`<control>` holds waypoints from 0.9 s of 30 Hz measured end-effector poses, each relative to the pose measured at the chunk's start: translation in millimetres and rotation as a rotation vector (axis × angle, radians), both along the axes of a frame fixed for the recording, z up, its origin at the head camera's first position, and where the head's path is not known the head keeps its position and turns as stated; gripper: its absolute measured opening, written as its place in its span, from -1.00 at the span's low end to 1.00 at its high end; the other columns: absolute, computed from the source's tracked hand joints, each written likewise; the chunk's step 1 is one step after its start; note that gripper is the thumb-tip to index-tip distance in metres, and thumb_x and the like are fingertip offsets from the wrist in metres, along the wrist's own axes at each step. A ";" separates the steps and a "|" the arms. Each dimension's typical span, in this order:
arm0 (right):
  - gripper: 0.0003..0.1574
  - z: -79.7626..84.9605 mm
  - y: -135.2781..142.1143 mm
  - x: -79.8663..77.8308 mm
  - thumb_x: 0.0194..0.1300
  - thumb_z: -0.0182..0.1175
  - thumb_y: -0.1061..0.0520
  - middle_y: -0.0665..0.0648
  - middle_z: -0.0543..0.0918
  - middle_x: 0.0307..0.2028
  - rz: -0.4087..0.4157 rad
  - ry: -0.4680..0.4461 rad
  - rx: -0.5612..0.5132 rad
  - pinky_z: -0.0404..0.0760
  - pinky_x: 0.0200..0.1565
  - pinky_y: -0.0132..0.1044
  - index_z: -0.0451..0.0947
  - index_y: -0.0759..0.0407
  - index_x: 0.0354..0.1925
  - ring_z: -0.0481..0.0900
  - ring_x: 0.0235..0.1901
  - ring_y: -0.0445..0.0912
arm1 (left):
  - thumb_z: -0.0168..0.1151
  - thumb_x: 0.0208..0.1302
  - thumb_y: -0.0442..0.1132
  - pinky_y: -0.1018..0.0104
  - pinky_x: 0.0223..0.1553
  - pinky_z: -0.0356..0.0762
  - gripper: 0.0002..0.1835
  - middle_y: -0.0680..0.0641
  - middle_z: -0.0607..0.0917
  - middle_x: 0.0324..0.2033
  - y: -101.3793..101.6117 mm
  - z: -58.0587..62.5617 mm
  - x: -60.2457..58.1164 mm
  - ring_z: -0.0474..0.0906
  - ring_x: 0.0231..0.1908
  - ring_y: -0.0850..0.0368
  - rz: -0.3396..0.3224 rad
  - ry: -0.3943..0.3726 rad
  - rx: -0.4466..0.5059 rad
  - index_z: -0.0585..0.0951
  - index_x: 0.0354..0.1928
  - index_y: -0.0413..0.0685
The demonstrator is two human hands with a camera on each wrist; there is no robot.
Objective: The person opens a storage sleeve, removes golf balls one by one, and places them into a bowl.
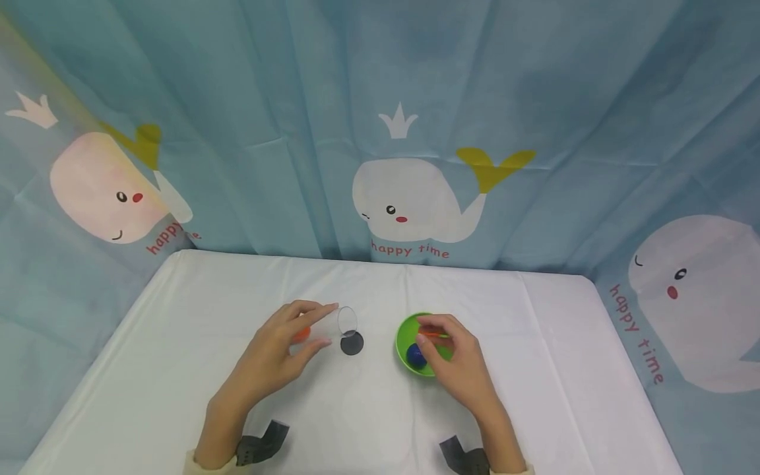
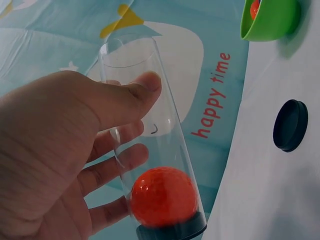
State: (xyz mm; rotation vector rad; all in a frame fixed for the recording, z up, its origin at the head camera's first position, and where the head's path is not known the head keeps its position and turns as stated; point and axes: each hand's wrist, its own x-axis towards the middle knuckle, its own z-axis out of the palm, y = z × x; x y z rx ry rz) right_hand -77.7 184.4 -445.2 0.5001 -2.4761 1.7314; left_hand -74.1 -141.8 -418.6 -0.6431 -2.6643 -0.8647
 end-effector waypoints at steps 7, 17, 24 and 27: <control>-0.66 3.1 -11.2 -0.1 0.53 0.24 0.25 0.32 0.68 0.18 0.037 -0.038 -0.061 0.68 0.17 -0.46 0.60 0.33 0.20 0.70 0.12 -0.27 | 0.53 0.30 -0.22 -0.02 0.16 0.51 -0.28 0.08 0.63 0.13 6.4 -1.7 0.3 0.56 0.09 0.11 -0.012 0.009 -0.017 0.54 0.45 0.45; -0.66 10.8 -47.2 -5.6 0.50 0.30 0.20 0.18 0.71 0.15 0.083 -0.123 -0.158 0.74 0.10 -0.38 0.63 0.15 0.20 0.74 0.14 -0.05 | 0.54 0.29 -0.21 0.05 0.11 0.53 -0.31 0.08 0.63 0.12 19.2 -2.2 -0.6 0.53 0.00 0.14 -0.029 0.035 -0.062 0.57 0.43 0.43; -0.65 10.5 -51.7 -5.3 0.49 0.31 0.22 0.19 0.71 0.15 0.099 -0.129 -0.184 0.75 0.09 -0.37 0.63 0.18 0.20 0.73 0.12 -0.06 | 0.56 0.26 -0.22 0.05 0.12 0.51 -0.29 0.09 0.63 0.12 18.4 -2.6 0.4 0.49 -0.04 0.15 -0.014 0.045 -0.084 0.57 0.42 0.43; -0.62 8.7 -52.3 -5.2 0.47 0.32 0.22 0.20 0.70 0.16 0.104 -0.137 -0.200 0.75 0.10 -0.37 0.62 0.21 0.21 0.72 0.11 -0.12 | 0.57 0.25 -0.23 0.03 0.13 0.50 -0.28 0.07 0.63 0.12 19.1 -1.6 0.4 0.48 -0.04 0.15 -0.020 0.061 -0.093 0.58 0.42 0.44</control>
